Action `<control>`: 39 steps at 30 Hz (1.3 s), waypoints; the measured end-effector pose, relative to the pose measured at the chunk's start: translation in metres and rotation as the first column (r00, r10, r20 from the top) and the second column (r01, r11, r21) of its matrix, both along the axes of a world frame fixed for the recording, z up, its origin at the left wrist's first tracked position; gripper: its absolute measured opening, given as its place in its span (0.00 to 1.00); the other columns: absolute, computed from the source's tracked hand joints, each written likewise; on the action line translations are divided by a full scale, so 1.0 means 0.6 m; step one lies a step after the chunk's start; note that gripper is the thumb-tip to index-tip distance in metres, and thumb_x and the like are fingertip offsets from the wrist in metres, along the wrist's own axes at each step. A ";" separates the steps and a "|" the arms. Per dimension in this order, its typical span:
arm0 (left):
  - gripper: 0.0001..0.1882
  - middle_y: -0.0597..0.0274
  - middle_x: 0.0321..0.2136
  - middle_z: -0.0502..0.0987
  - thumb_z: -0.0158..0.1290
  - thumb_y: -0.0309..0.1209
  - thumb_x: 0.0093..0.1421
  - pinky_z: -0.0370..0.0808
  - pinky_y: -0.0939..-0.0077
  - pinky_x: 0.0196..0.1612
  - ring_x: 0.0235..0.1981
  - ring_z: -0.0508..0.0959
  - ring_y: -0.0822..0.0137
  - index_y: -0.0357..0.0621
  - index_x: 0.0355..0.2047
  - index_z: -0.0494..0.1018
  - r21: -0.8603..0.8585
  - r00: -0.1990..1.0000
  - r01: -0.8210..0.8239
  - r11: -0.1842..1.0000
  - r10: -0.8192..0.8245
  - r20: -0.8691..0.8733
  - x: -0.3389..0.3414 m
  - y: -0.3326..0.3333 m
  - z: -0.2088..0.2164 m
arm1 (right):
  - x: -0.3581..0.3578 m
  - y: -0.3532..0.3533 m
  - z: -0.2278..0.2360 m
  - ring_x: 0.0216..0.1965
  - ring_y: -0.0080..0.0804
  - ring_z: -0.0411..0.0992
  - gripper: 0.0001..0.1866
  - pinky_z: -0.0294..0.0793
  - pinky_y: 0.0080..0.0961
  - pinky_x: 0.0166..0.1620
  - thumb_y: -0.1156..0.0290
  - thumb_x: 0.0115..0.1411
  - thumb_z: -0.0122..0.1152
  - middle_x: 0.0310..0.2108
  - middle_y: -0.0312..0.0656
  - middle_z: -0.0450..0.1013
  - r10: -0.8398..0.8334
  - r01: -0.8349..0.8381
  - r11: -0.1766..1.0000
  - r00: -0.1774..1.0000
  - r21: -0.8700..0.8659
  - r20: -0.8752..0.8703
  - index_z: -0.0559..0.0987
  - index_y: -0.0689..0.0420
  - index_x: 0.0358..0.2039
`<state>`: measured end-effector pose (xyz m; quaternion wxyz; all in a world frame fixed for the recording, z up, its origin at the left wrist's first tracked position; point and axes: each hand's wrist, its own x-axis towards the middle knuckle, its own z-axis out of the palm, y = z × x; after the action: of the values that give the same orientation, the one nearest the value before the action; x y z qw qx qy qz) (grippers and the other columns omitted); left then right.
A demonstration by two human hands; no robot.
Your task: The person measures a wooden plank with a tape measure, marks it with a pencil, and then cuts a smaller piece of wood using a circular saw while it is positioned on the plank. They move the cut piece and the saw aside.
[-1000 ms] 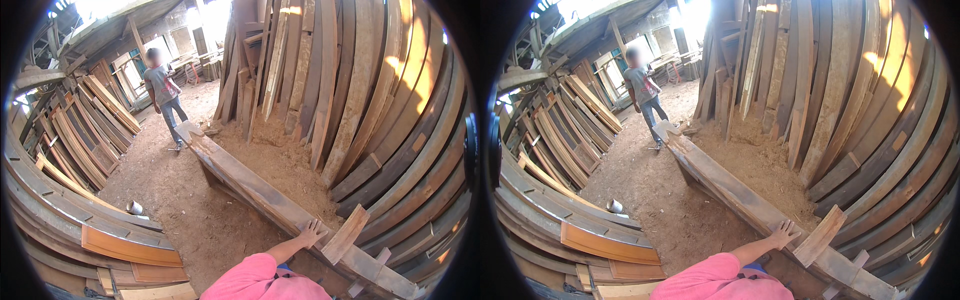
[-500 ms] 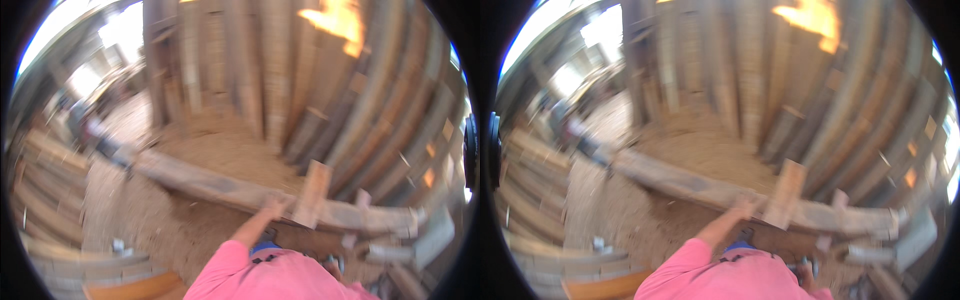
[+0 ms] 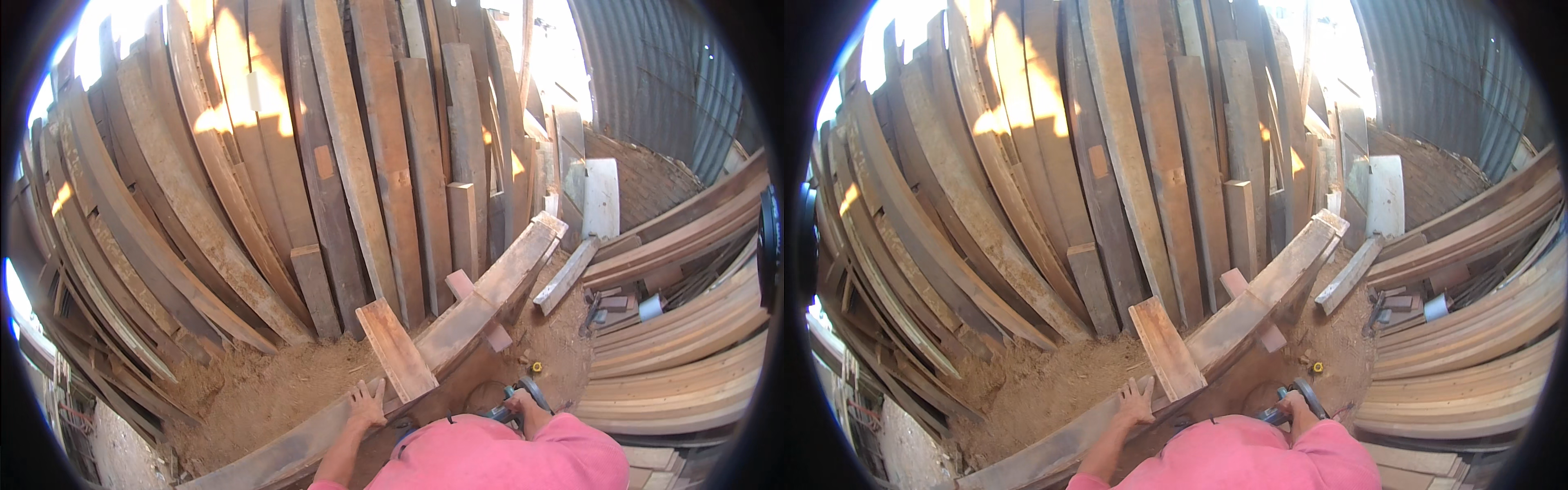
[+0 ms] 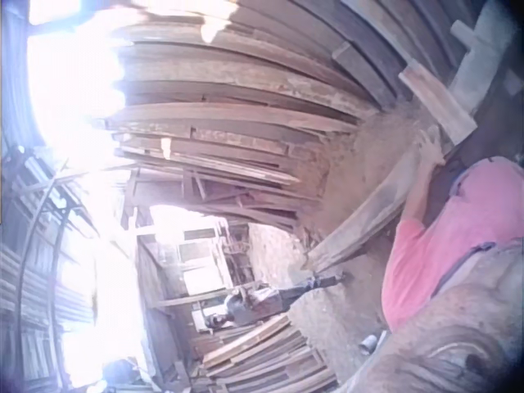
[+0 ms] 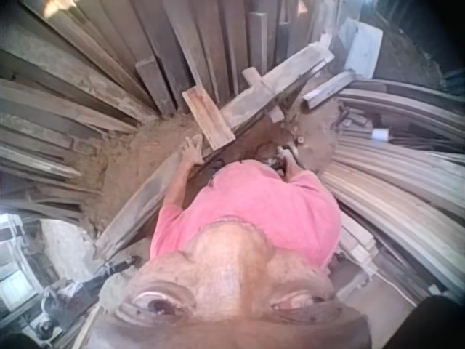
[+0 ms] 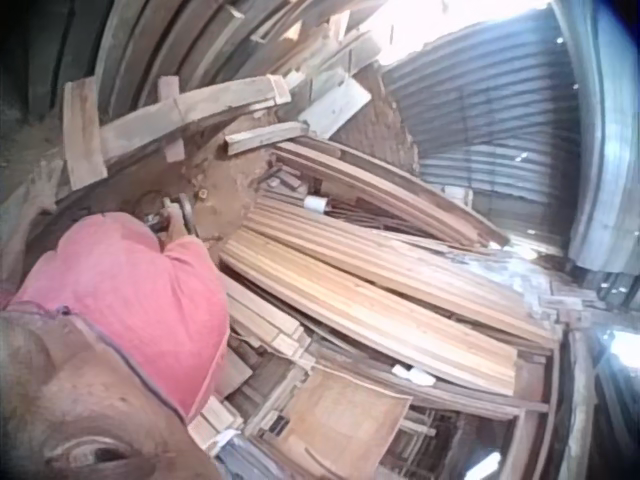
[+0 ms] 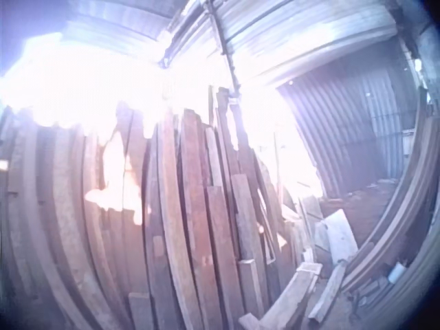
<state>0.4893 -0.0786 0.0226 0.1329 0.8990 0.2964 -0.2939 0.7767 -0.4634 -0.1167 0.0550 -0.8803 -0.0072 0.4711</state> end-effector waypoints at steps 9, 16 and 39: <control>0.71 0.29 0.70 0.45 0.73 0.40 0.37 0.44 0.33 0.71 0.72 0.47 0.32 0.65 0.76 0.38 0.017 0.995 -0.043 0.999 0.042 0.086 0.015 0.010 -0.001 | -0.059 -0.079 -0.091 0.31 0.38 0.83 0.13 0.80 0.33 0.34 0.65 0.48 0.65 0.25 0.49 0.81 -0.185 0.174 0.979 0.977 0.105 0.105 0.85 0.65 0.26; 0.70 0.37 0.65 0.57 0.74 0.41 0.35 0.54 0.37 0.68 0.66 0.58 0.36 0.70 0.75 0.42 0.069 0.989 -0.015 0.997 0.004 0.146 0.004 -0.002 0.008 | -0.083 -0.065 0.047 0.30 0.38 0.82 0.13 0.79 0.35 0.35 0.68 0.51 0.60 0.26 0.49 0.82 -0.157 0.152 0.986 0.985 0.066 0.075 0.85 0.65 0.28; 0.71 0.31 0.63 0.60 0.73 0.52 0.34 0.65 0.48 0.65 0.65 0.63 0.35 0.54 0.75 0.45 -0.173 0.981 0.134 0.976 -0.106 0.160 0.012 0.094 -0.034 | -0.109 -0.041 0.038 0.35 0.44 0.83 0.15 0.80 0.36 0.40 0.67 0.50 0.62 0.28 0.56 0.81 -0.191 0.186 0.981 0.975 0.055 0.113 0.84 0.69 0.28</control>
<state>0.4963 -0.0222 0.0023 0.2187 0.9188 0.2023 -0.2589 0.7116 -0.4879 -0.0940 0.1184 -0.9019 0.0629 0.4106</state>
